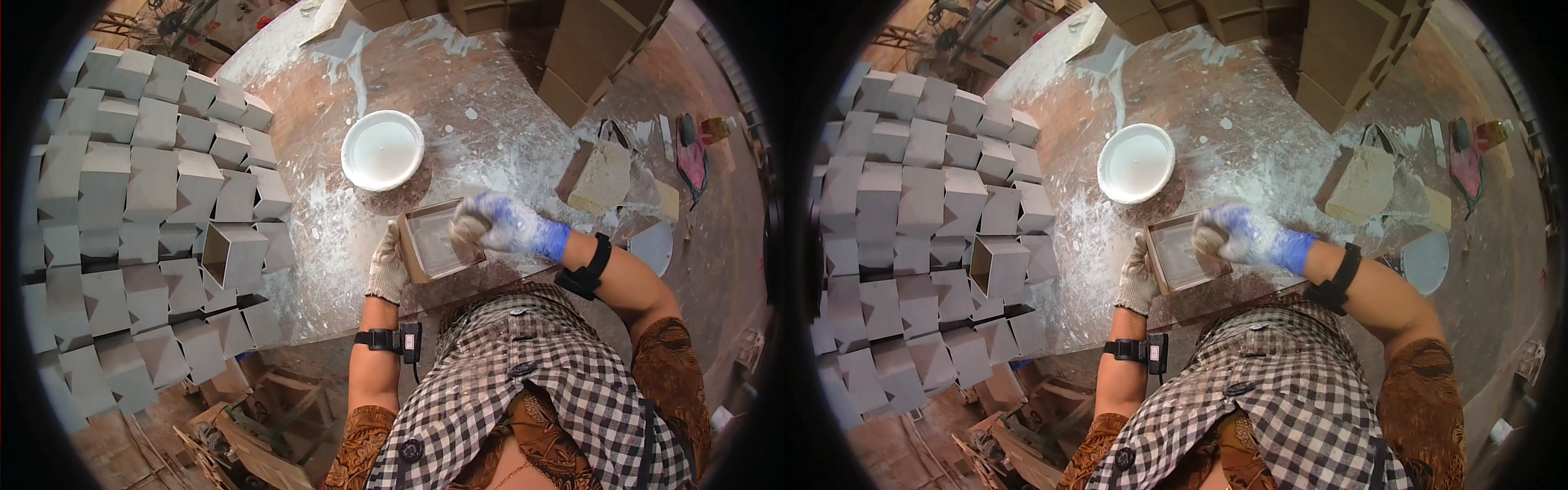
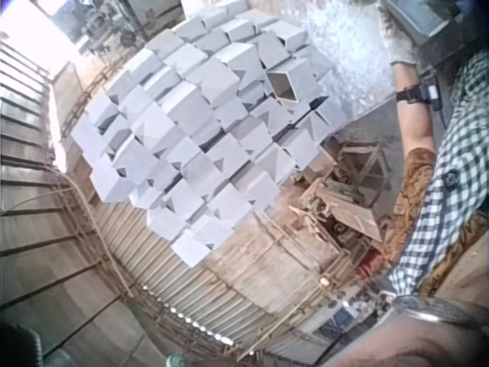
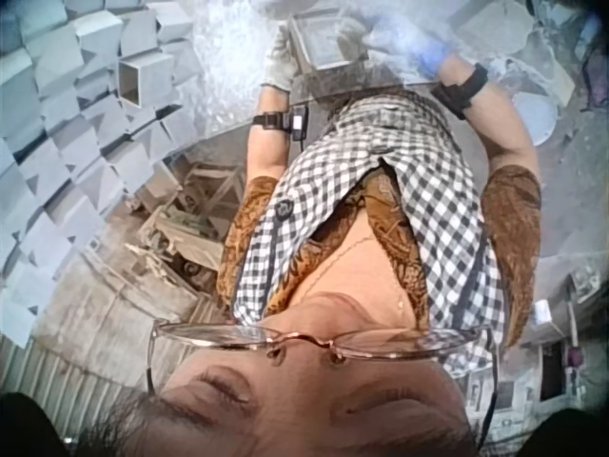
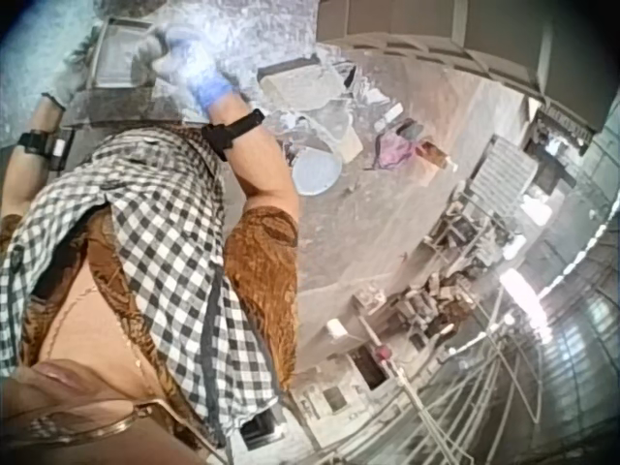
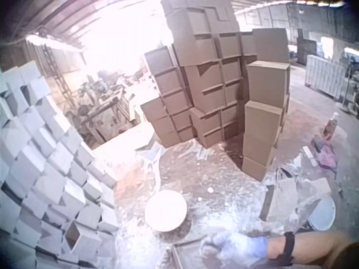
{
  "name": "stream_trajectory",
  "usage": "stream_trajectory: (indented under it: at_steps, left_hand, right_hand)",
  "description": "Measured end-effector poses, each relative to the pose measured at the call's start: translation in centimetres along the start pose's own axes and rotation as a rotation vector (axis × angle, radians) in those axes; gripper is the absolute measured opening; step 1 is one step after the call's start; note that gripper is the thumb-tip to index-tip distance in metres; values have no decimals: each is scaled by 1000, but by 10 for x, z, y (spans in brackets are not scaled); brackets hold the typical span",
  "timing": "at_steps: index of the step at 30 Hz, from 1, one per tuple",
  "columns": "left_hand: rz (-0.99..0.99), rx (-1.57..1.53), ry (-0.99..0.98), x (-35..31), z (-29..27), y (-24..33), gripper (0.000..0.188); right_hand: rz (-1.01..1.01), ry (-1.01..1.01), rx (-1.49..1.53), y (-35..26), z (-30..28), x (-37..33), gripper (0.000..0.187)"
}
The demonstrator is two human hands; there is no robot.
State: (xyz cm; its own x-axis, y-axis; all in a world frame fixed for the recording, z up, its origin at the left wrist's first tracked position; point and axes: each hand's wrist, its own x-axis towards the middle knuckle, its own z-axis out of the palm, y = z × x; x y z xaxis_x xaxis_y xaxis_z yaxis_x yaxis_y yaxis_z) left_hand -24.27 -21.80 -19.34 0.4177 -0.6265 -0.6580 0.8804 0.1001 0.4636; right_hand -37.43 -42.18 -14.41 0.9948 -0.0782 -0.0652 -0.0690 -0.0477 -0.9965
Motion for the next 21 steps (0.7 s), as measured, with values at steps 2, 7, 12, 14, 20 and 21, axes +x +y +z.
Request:
stream_trajectory:
  at_steps: [2,7,12,14,20,21]
  left_hand:
    - [16,11,3,-1,1,0,53]
    - [-13,16,45,1,5,-2,47]
    - [1,-25,16,2,-2,-3,45]
    - [22,4,8,1,9,-1,46]
    - [60,65,39,-6,15,0,50]
    - [73,82,37,-8,18,0,51]
  right_hand:
    - [-65,241,-252,-17,3,13,9]
    - [266,53,984,14,24,25,8]
    - [-524,-40,-671,-41,35,-15,15]
    - [-111,-220,659,25,36,-1,8]
    - [-90,465,8,-1,37,36,10]
    - [-97,497,-89,-4,39,37,13]
